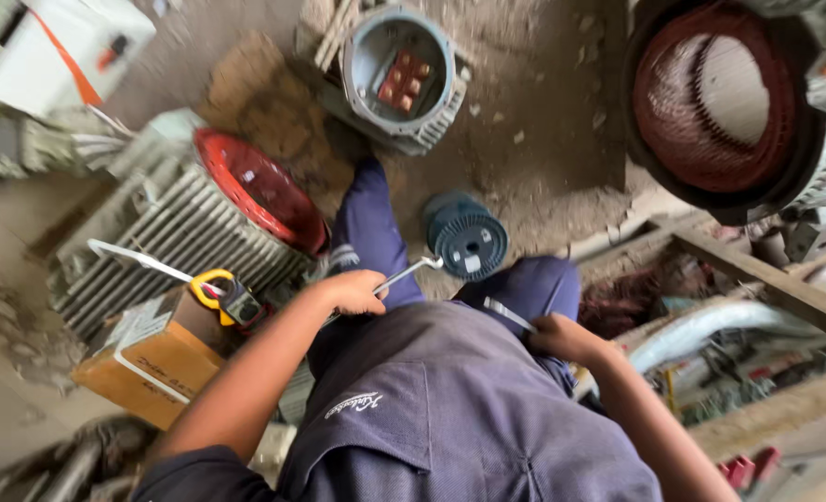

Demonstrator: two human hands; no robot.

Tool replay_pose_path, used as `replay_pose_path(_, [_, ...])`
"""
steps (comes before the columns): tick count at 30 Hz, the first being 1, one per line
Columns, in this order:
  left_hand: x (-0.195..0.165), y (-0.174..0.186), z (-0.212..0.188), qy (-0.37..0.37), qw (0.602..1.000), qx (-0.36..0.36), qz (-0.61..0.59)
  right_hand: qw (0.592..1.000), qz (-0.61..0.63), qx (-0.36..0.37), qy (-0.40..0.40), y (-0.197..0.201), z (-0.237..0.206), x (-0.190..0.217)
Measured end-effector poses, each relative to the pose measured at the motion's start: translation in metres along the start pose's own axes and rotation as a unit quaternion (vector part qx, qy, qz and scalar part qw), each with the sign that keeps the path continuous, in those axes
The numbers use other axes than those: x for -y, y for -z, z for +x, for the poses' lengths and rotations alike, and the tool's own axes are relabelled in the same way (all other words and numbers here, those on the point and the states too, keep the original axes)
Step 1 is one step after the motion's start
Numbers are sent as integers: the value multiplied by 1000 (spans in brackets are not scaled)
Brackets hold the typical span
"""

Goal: The person sits on the floor of a motor repair workshop and uses combination wrenches to loosen and remove bolts from the terminal box of an electric motor, working on the connection studs inside the housing. They briefly stand, walk to a tool bench, pick up another wrench, and return to continue unscrewing bolts on the motor.

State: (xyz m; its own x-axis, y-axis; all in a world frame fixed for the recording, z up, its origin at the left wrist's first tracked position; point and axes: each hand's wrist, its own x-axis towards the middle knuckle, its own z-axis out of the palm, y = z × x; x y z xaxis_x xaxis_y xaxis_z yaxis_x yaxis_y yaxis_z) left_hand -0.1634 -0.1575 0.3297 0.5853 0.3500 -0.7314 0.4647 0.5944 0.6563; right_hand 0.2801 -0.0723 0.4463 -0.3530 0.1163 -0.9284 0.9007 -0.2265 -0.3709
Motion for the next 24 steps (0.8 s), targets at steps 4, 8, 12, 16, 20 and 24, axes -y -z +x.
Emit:
replay_pose_path(4, [-24, 23, -3, 66, 988, 47, -134, 1000, 20, 11, 12, 32, -24, 51])
replay_pose_path(8, [-48, 92, 1, 121, 942, -77, -303, 982, -87, -166, -24, 133, 52, 102])
replay_pose_path(12, [-39, 138, 47, -56, 837, -406, -362, 936, -198, -291, 4, 254, 209, 135])
replay_pose_path(16, [-16, 166, 83, -104, 599, -531, -591, 897, -160, -288, 294, 336, 379, 143])
replay_pose_path(20, [-5, 191, 121, -279, 469, -456, -703, 924, 102, -208, 304, 335, 476, 121])
replay_pose_path(24, [2, 206, 169, -293, 503, -461, -670, 926, 32, -188, 326, 336, 504, 112])
